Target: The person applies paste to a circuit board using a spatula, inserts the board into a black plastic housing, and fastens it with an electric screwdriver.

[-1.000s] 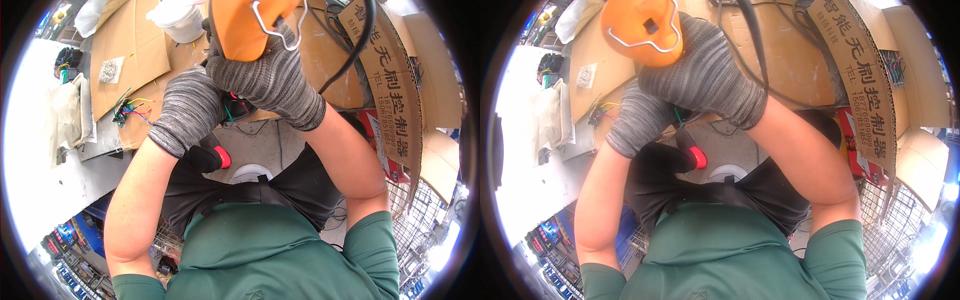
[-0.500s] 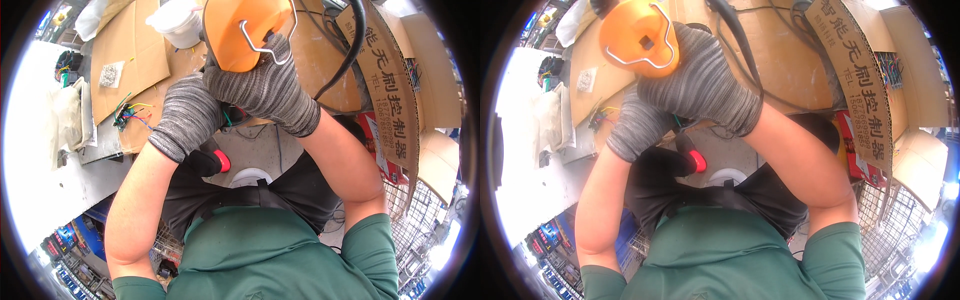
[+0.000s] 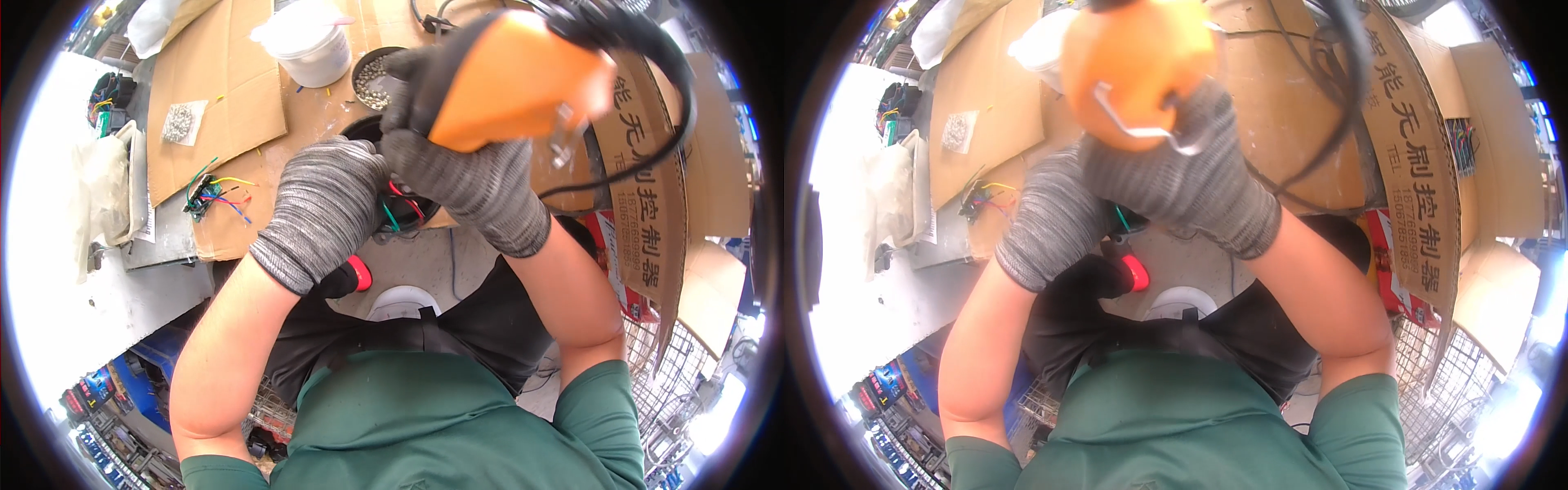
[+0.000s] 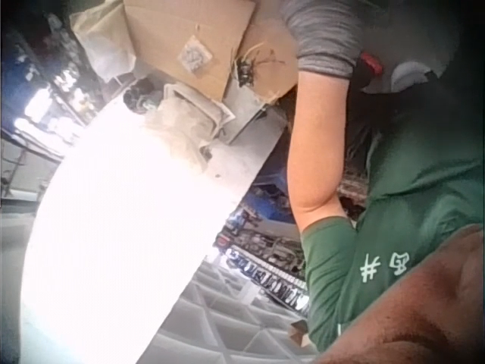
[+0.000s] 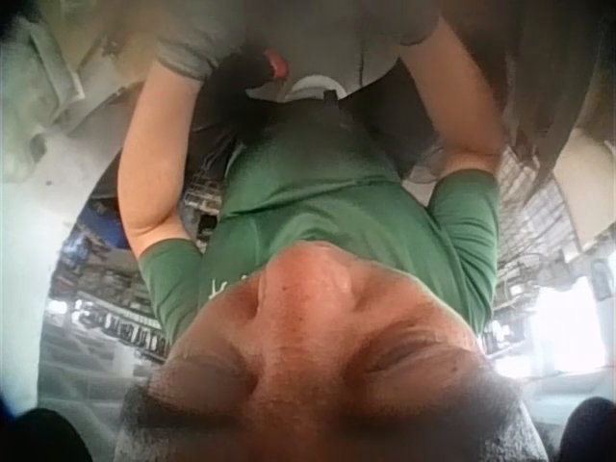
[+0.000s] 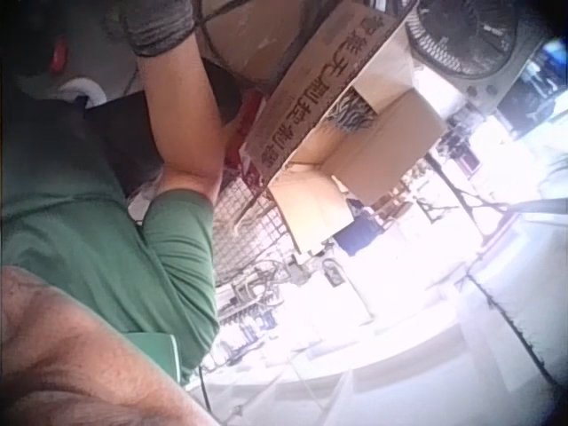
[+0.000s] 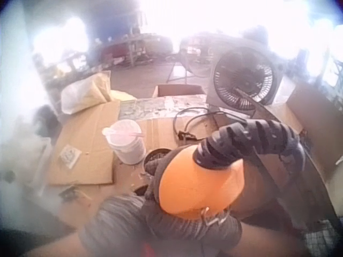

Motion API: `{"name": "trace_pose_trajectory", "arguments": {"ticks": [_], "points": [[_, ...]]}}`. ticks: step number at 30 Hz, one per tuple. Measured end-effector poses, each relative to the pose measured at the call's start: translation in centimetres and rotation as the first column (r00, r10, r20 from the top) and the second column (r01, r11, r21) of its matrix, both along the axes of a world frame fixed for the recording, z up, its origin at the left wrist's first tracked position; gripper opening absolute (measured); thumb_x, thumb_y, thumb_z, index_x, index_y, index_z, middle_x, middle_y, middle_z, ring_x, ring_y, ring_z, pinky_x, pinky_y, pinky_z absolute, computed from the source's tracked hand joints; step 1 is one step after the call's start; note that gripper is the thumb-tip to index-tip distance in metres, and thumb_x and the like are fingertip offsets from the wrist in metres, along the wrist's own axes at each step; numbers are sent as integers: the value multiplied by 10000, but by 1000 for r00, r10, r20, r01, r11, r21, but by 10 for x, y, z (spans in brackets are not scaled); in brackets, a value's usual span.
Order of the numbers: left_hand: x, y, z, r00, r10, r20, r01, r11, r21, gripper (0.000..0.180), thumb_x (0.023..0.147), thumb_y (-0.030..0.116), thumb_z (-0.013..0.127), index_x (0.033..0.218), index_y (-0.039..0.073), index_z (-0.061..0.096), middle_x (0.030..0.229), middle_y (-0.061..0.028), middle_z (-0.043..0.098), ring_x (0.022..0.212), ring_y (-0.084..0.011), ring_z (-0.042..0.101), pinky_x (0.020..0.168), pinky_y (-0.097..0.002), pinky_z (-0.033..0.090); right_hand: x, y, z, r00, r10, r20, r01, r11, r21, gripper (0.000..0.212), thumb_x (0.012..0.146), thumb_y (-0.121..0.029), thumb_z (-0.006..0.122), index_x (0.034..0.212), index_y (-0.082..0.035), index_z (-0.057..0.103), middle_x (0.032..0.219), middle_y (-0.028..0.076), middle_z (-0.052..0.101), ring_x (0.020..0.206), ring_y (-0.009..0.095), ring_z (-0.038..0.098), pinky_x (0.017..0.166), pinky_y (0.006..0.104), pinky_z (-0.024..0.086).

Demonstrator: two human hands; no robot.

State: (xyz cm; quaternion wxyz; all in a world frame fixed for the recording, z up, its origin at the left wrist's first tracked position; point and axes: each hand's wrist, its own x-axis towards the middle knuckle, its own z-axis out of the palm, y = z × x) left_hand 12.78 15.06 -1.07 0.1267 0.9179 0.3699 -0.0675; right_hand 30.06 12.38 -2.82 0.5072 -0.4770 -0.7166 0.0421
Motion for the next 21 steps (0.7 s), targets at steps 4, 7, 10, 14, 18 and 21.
{"name": "trace_pose_trajectory", "arguments": {"ticks": [4, 7, 10, 14, 18, 21], "points": [[-8, 1, -12, 958, -50, 284, 28, 996, 79, 255, 742, 197, 786, 938, 52, 712, 852, -144, 655, 826, -346, 657, 747, -450, 528, 5, -16, 5, 531, 180, -828, -542, 823, -168, 664, 805, 33, 796, 1394, -51, 500, 935, 16, 626, 857, 139, 655, 774, 280, 575], [-20, -5, 6, 933, 46, 356, -59, 998, 26, 264, 737, 187, 804, 951, 72, 702, 844, -129, 621, 849, -345, 631, 761, -473, 508, 6, -25, -3, 522, 189, -832, -460, 884, -88, 660, 825, -75, 829, 1391, -56, 491, 939, 41, 624, 887, 176, 643, 814, 345, 564], [-33, -3, 8, 936, 156, 317, -137, 987, -80, 264, 765, 241, 800, 947, 83, 694, 850, -130, 610, 871, -342, 633, 762, -476, 502, 0, -38, 7, 527, 118, -842, -440, 885, -152, 690, 816, -154, 866, 1392, -76, 496, 912, 41, 619, 863, 187, 629, 794, 366, 554], [-25, 4, 11, 947, 155, 280, -127, 985, -117, 384, 668, 180, 854, 994, 58, 691, 825, -132, 591, 832, -360, 599, 753, -484, 472, 29, -34, 5, 606, 34, -795, -430, 854, -291, 769, 774, -280, 940, 1402, -128, 524, 848, -1, 614, 753, 174, 604, 679, 361, 544], [-23, 12, 5, 964, 99, 249, -81, 993, -82, 303, 680, 187, 831, 900, 74, 655, 815, -133, 578, 819, -354, 596, 734, -489, 461, 32, -18, -4, 640, 400, -656, -602, 791, -105, 737, 783, -256, 931, 1409, -155, 555, 832, 3, 628, 734, 193, 634, 665, 365, 570], [-23, 13, 1, 966, 107, 234, -92, 993, -75, 293, 685, 203, 827, 879, 78, 646, 816, -132, 576, 819, -355, 596, 733, -490, 462, 24, -27, -5, 637, 301, -710, -505, 859, -89, 718, 775, -237, 934, 1387, -156, 565, 855, 13, 657, 773, 211, 656, 692, 386, 585]]}}
